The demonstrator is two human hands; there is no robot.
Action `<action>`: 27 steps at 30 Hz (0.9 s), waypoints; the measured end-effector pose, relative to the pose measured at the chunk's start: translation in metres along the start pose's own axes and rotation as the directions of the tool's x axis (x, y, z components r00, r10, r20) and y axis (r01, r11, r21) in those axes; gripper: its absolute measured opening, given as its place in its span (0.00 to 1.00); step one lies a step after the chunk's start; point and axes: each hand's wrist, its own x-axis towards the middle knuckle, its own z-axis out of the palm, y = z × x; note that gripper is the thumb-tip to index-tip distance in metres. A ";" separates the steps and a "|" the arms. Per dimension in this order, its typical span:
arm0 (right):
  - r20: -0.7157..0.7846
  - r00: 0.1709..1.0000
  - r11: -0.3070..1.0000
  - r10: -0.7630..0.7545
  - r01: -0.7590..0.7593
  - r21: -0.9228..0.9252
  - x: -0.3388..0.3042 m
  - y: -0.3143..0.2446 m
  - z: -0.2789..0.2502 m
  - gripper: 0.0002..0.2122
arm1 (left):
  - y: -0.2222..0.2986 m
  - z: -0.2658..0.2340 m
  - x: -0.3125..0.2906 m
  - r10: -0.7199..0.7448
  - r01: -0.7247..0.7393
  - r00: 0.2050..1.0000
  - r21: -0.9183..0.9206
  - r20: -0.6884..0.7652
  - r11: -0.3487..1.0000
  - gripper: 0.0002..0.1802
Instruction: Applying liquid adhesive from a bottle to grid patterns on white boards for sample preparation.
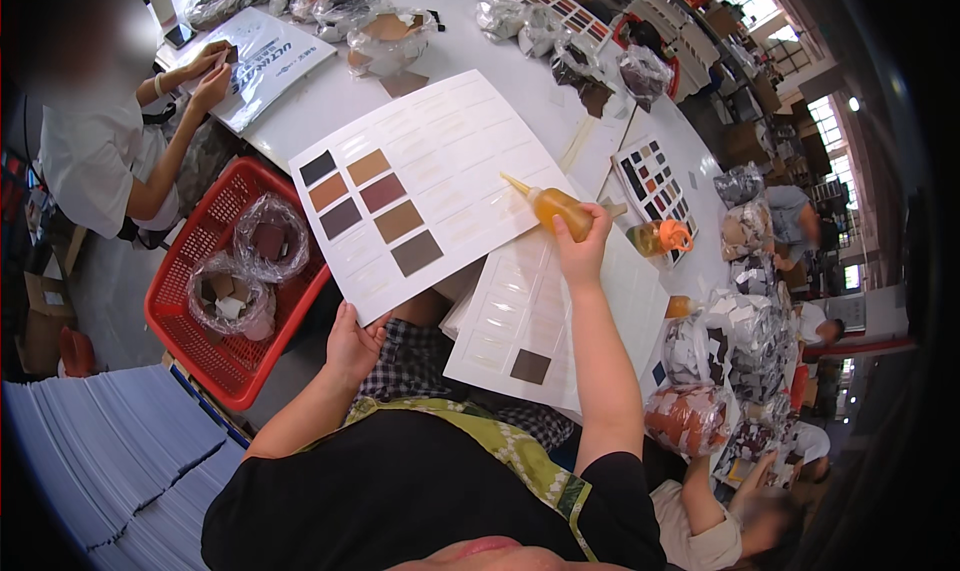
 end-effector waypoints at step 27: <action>0.134 0.920 0.806 0.368 -0.388 0.448 0.007 -0.024 0.024 0.19 | 0.001 0.001 0.000 0.011 -0.011 1.000 0.008 0.001 1.000 0.18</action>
